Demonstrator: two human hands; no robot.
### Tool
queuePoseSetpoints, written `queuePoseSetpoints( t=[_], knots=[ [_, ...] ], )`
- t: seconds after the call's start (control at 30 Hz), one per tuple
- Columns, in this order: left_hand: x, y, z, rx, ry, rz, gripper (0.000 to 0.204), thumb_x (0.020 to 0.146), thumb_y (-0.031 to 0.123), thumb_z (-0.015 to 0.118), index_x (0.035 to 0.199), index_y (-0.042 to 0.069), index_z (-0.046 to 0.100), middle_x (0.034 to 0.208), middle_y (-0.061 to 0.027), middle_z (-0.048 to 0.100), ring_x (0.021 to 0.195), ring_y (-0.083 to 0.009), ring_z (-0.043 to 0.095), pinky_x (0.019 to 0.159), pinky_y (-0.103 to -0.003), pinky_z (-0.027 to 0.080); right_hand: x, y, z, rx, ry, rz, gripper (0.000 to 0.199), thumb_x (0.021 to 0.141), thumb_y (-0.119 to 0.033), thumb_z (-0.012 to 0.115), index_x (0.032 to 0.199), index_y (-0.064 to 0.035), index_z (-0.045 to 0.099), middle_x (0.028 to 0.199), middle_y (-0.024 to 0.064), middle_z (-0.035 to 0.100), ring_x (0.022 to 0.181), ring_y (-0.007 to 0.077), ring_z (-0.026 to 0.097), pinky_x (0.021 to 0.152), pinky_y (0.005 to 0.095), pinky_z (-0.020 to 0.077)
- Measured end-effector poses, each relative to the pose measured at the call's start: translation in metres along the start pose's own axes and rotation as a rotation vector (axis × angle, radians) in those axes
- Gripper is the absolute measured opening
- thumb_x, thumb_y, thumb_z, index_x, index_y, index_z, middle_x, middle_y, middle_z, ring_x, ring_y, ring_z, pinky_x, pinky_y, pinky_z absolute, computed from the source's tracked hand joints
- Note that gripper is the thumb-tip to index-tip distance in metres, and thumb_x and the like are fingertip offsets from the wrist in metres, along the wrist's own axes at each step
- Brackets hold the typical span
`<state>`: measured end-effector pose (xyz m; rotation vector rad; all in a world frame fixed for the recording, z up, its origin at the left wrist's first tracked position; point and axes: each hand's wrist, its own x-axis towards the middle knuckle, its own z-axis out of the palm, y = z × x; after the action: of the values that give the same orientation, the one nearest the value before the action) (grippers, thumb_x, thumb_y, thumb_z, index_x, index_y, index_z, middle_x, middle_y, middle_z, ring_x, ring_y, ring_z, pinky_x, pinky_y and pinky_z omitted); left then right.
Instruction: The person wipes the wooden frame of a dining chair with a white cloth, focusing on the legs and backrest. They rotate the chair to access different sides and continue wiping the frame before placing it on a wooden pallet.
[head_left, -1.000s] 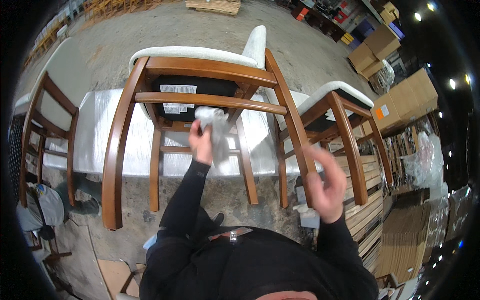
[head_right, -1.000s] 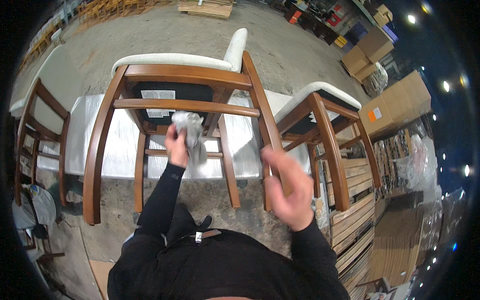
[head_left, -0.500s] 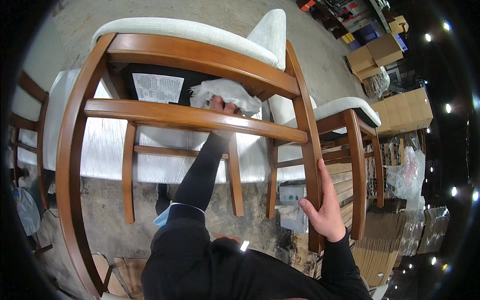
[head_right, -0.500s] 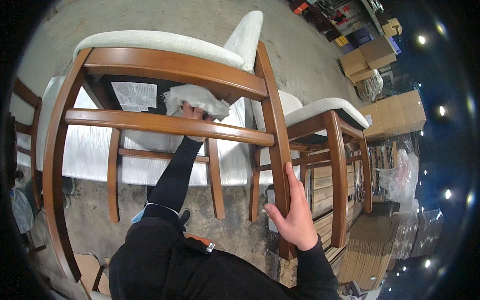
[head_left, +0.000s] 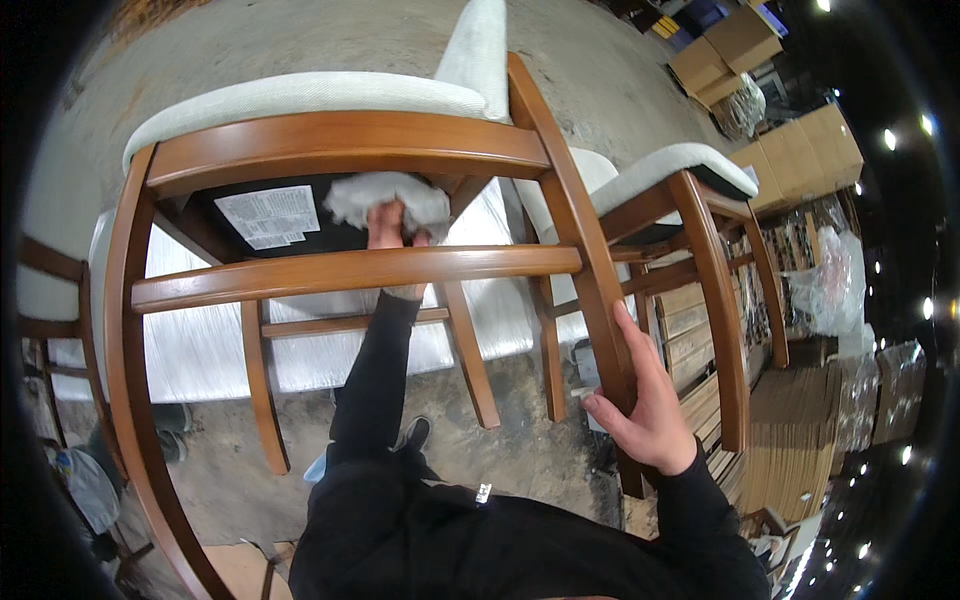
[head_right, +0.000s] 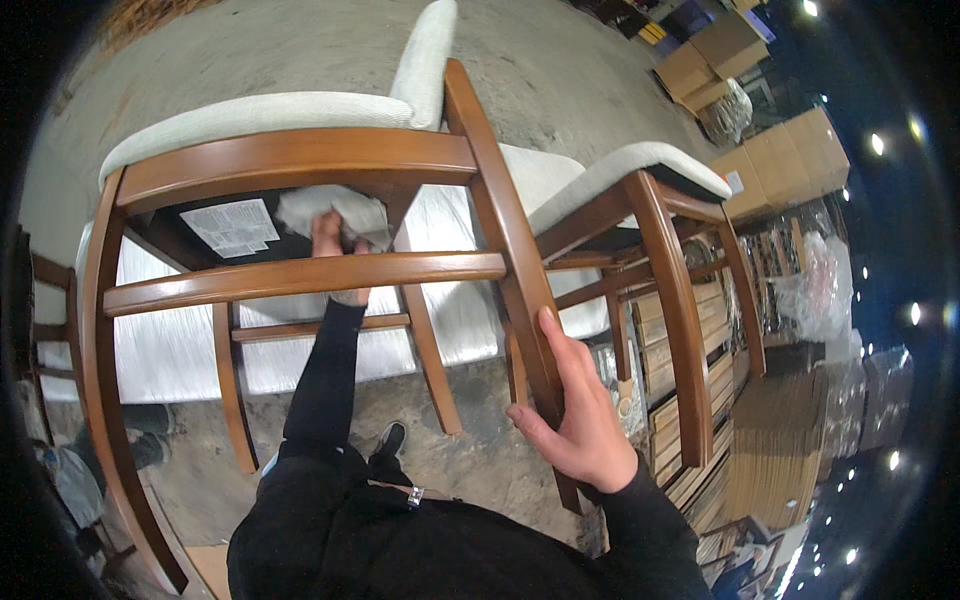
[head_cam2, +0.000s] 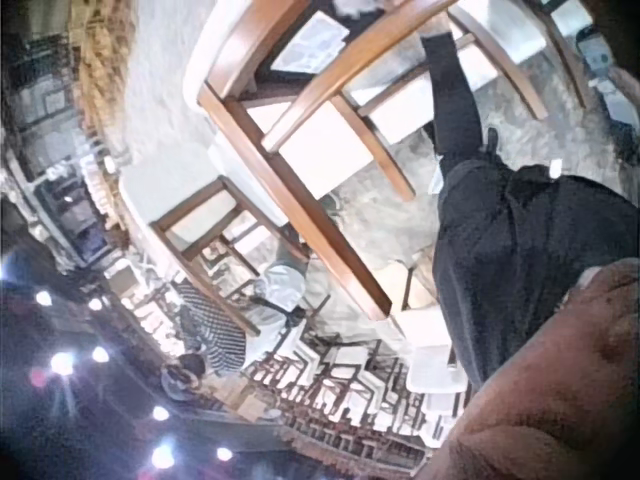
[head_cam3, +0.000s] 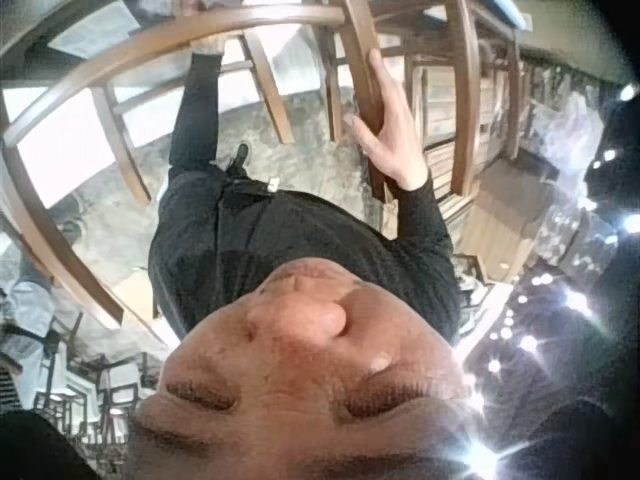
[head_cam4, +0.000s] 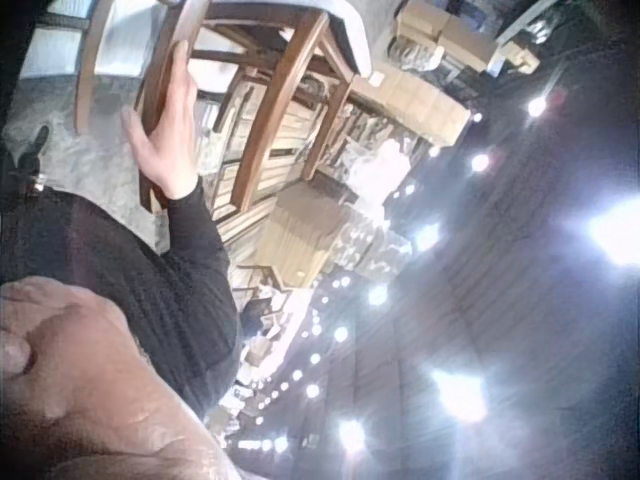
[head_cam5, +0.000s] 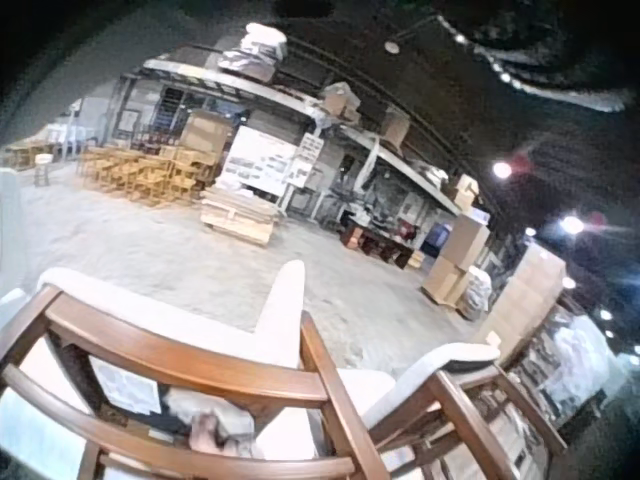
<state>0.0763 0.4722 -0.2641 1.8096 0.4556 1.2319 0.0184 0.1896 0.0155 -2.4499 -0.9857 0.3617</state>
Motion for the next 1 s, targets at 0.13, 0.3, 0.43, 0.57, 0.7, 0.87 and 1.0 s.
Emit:
queuePoseSetpoints(
  t=[0.13, 0.3, 0.43, 0.57, 0.7, 0.87, 1.0],
  knots=[
    [0.028, 0.051, 0.009, -0.602, 0.359, -0.210, 0.043, 0.084, -0.004, 0.067, 0.125, 0.001, 0.055, 0.120, -0.0055, 0.060, 0.105, -0.0162, 0.058, 0.096, -0.032, 0.047, -0.003, 0.002, -0.003, 0.087, -0.007, 0.051, 0.093, 0.082, -0.015, 0.075, 0.157, -0.0046, 0.022, 0.141, 0.0255, 0.044, 0.127, 0.0411, 0.050, 0.108, 0.0424, 0.0413],
    [0.030, 0.025, 0.013, -0.407, 0.340, -0.426, 0.055, 0.092, 0.010, 0.067, 0.141, 0.007, 0.043, 0.139, -0.0108, 0.049, 0.125, -0.0262, 0.051, 0.110, -0.043, 0.042, -0.004, 0.015, 0.001, 0.052, 0.080, -0.065, 0.091, 0.085, -0.026, 0.070, 0.158, -0.0106, 0.017, 0.135, 0.0281, 0.044, 0.111, 0.0454, 0.057, 0.095, 0.0480, 0.0508],
    [0.080, -0.031, 0.005, -0.839, 0.082, -0.539, 0.042, 0.094, 0.019, 0.058, 0.124, -0.010, 0.055, 0.126, -0.0220, 0.060, 0.115, -0.0277, 0.057, 0.108, -0.046, 0.038, -0.013, 0.020, 0.007, 0.038, 0.118, -0.029, 0.093, 0.085, -0.024, 0.071, 0.158, -0.0120, 0.016, 0.116, 0.0276, 0.050, 0.087, 0.0445, 0.064, 0.078, 0.0503, 0.0538],
    [0.084, -0.027, 0.001, -0.205, 0.163, -0.308, 0.042, 0.078, 0.001, 0.078, 0.115, -0.010, 0.061, 0.110, -0.0188, 0.069, 0.093, -0.0243, 0.064, 0.089, -0.039, 0.051, -0.020, 0.017, 0.009, 0.042, 0.088, 0.011, 0.092, 0.086, -0.025, 0.070, 0.159, -0.0120, 0.015, 0.116, 0.0245, 0.050, 0.088, 0.0423, 0.063, 0.077, 0.0487, 0.0540],
    [0.086, 0.022, -0.007, 0.037, 0.049, -0.059, 0.049, 0.082, 0.006, 0.077, 0.123, -0.010, 0.058, 0.111, -0.0233, 0.068, 0.094, -0.0289, 0.065, 0.090, -0.040, 0.052, -0.024, 0.018, 0.007, 0.018, 0.182, -0.057, 0.093, 0.083, -0.024, 0.072, 0.158, -0.0103, 0.018, 0.113, 0.0250, 0.051, 0.083, 0.0420, 0.064, 0.074, 0.0477, 0.0539],
    [0.093, 0.045, -0.007, -0.072, 0.021, 0.001, 0.052, 0.085, 0.011, 0.076, 0.129, -0.008, 0.055, 0.120, -0.0242, 0.064, 0.104, -0.0273, 0.063, 0.092, -0.041, 0.052, -0.028, 0.018, 0.013, 0.018, 0.156, -0.042, 0.096, 0.079, -0.025, 0.074, 0.157, -0.0095, 0.020, 0.113, 0.0274, 0.052, 0.082, 0.0418, 0.065, 0.074, 0.0471, 0.0544],
    [0.094, 0.047, 0.010, -0.050, 0.004, 0.065, 0.050, 0.084, 0.009, 0.075, 0.127, -0.006, 0.056, 0.119, -0.0220, 0.065, 0.103, -0.0260, 0.063, 0.093, -0.040, 0.052, -0.028, 0.022, 0.012, 0.030, 0.177, -0.053, 0.096, 0.078, -0.025, 0.074, 0.156, -0.0058, 0.023, 0.114, 0.0276, 0.051, 0.084, 0.0420, 0.066, 0.074, 0.0476, 0.0545]
  ],
)
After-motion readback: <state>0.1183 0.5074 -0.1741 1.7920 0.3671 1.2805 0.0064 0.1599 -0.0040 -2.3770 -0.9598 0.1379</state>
